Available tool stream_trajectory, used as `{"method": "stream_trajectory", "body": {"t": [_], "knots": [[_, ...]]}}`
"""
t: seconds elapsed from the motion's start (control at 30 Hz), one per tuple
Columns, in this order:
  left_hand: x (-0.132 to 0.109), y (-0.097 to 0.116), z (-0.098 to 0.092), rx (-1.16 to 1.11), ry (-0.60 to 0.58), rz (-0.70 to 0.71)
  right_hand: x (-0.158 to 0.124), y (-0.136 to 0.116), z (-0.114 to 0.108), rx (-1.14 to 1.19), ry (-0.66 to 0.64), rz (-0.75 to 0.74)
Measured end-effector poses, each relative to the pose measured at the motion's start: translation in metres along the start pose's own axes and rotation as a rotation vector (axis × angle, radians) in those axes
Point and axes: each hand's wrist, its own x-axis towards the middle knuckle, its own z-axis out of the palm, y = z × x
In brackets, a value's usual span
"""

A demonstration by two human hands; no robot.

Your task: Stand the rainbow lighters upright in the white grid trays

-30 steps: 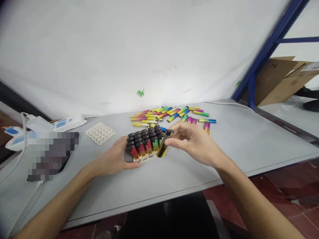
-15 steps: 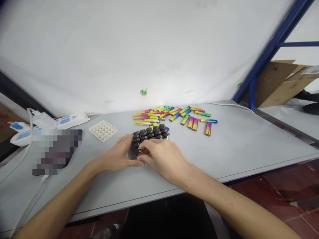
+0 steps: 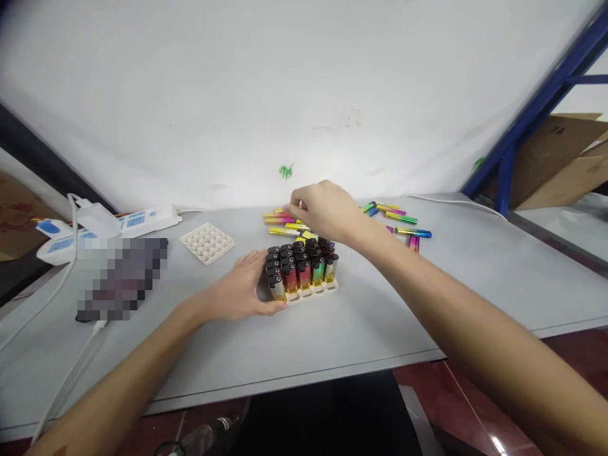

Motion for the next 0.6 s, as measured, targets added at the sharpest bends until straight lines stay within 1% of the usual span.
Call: {"method": "stream_trajectory", "body": {"t": [0.07, 0.13, 0.2, 0.27, 0.37, 0.5, 0.6], "knots": [[-0.001, -0.003, -0.002, 0.003, -0.015, 0.015, 0.023, 0.014, 0.012, -0.066, -0.174, -0.058], [-0.002, -0.005, -0.004, 0.001, -0.027, 0.025, 0.039, 0.025, 0.028, -0.135, -0.34, -0.101], [-0.003, -0.006, -0.006, 0.002, -0.036, 0.021, 0.047, 0.03, 0.043, -0.209, -0.435, -0.123], [-0.003, -0.006, -0.007, 0.01, -0.051, 0.01, 0.049, 0.031, 0.053, -0.265, -0.451, -0.129], [-0.003, -0.005, -0.008, 0.026, -0.067, 0.005, 0.047, 0.029, 0.062, -0.292, -0.416, -0.107], [-0.004, -0.006, -0.008, 0.019, -0.07, 0.007, 0.044, 0.024, 0.064, -0.333, -0.415, -0.04], [-0.004, -0.008, -0.008, 0.005, -0.083, 0.003, 0.044, 0.022, 0.064, -0.375, -0.411, -0.036]]}}
